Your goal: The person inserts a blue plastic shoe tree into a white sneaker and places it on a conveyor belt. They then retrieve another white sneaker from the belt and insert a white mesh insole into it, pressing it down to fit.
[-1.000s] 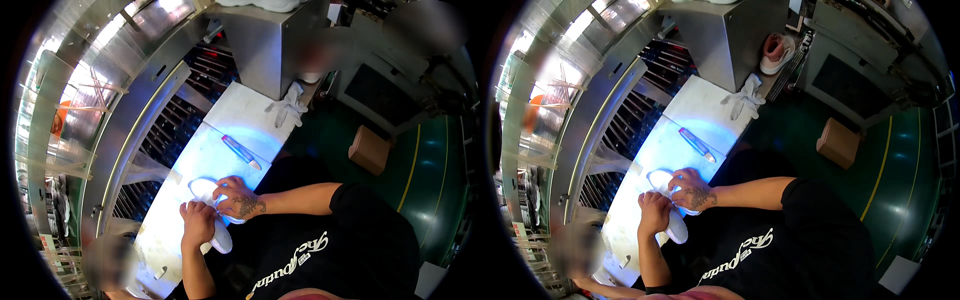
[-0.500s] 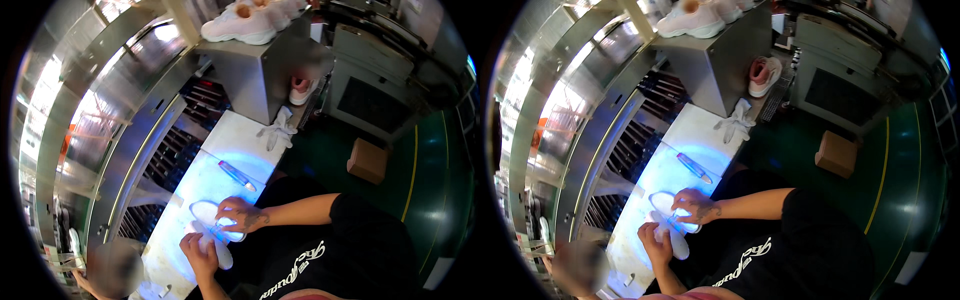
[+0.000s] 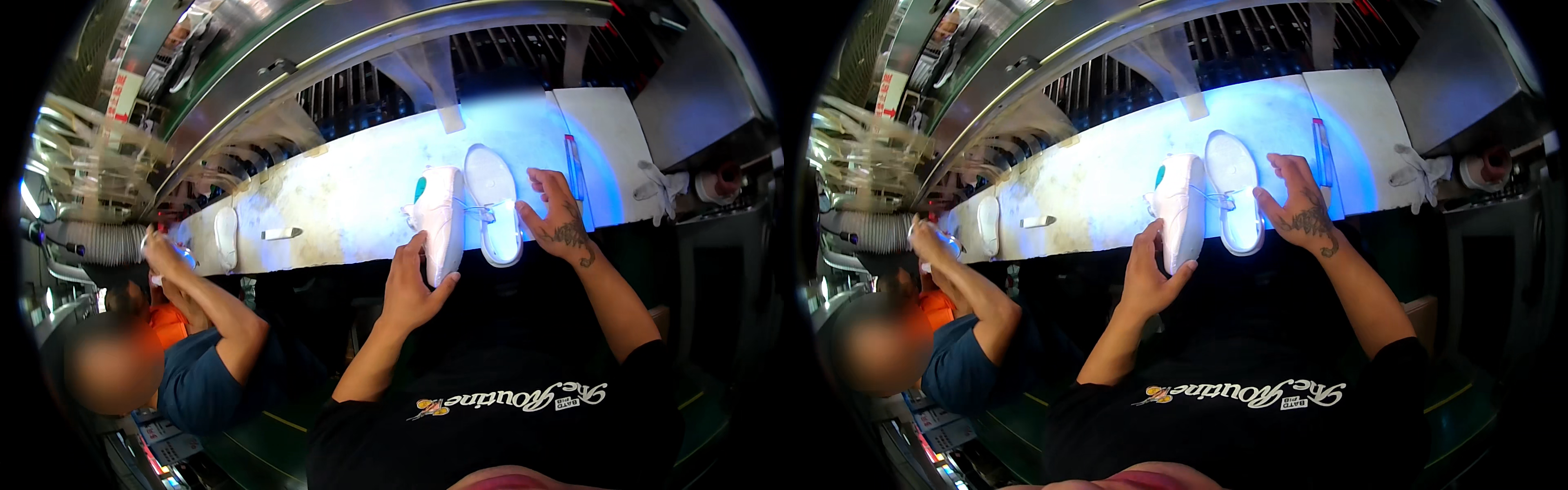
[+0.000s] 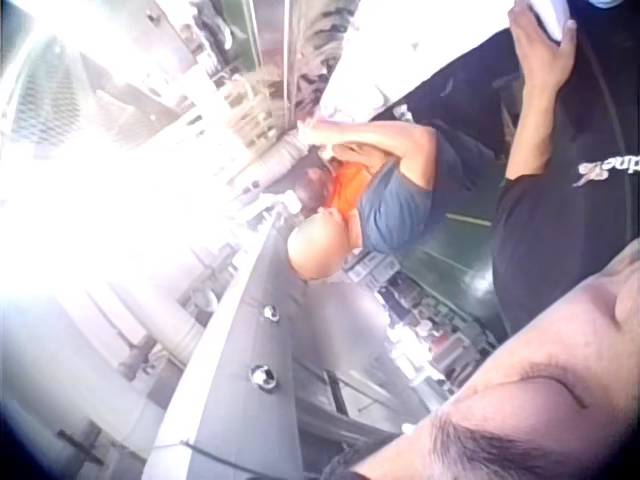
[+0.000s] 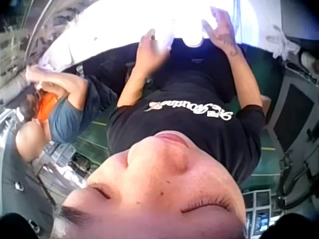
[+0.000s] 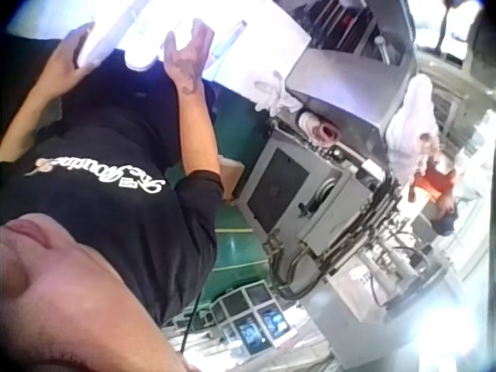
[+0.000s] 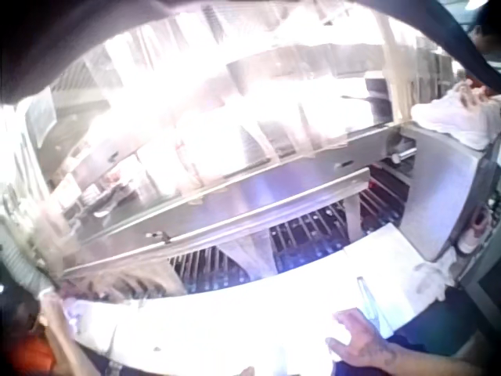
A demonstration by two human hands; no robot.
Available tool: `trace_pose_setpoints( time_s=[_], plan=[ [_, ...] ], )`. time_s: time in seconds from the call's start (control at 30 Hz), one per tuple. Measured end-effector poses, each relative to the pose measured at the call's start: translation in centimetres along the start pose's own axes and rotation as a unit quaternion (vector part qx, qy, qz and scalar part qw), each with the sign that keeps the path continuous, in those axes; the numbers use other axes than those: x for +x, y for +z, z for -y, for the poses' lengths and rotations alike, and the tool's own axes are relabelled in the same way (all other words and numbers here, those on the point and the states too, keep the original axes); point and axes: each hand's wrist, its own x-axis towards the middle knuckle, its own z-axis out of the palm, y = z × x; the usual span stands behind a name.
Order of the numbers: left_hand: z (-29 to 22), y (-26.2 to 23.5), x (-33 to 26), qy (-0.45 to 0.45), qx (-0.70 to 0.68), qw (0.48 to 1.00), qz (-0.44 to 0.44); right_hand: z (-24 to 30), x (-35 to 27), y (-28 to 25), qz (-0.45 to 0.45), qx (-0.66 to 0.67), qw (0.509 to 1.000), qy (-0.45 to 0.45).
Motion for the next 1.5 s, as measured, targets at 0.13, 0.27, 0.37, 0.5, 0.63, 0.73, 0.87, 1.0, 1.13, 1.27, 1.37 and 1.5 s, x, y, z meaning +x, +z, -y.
trace_pose_setpoints(
  time_s=[0.13,0.27,0.37,0.5,0.63,0.73,0.87,1.0,1.13,1.27,1.37,1.5],
  plan=[
    [-0.9,-0.7,1.8,-0.083,-0.051,0.991,0.087,1.6,3.9,0.7,0.032,-0.011,0.996,0.077],
    [-0.2,-0.1,1.4,-0.047,-0.042,0.996,0.063,2.6,8.5,3.0,0.098,-0.135,0.985,0.049],
    [-0.2,-0.8,0.4,-0.023,0.002,1.000,-0.009,-0.3,9.6,1.9,0.204,0.062,0.972,0.096],
    [0.6,-3.3,1.0,0.021,0.006,0.990,-0.142,2.4,5.2,-1.6,0.238,0.383,0.878,0.159],
    [-0.7,-4.5,2.7,0.044,-0.088,0.979,-0.176,3.3,0.7,-1.1,0.272,0.524,0.800,0.105],
    [-2.8,-4.5,4.7,-0.091,-0.317,0.939,-0.093,2.9,-0.5,-0.1,0.225,0.424,0.877,-0.005],
    [-4.1,-6.0,7.0,-0.167,-0.427,0.888,-0.019,4.8,-1.5,0.1,0.260,0.444,0.856,-0.039],
    [-5.2,-5.6,7.8,-0.140,-0.484,0.864,-0.013,4.3,-3.7,0.0,0.228,0.438,0.868,-0.052],
    [-6.4,-4.7,7.4,-0.110,-0.468,0.877,-0.018,4.3,-5.3,-0.4,0.161,0.358,0.915,-0.096],
    [-7.6,-4.5,5.6,-0.049,-0.409,0.911,-0.028,5.2,-7.3,-1.3,0.096,0.338,0.935,-0.040],
    [-8.4,-4.5,5.1,-0.037,-0.401,0.915,-0.002,6.6,-8.2,-2.8,0.060,0.302,0.951,0.019],
    [-8.8,-4.3,4.6,-0.009,-0.332,0.941,0.064,8.2,-7.6,-4.5,0.037,0.129,0.980,-0.148]
  ],
)
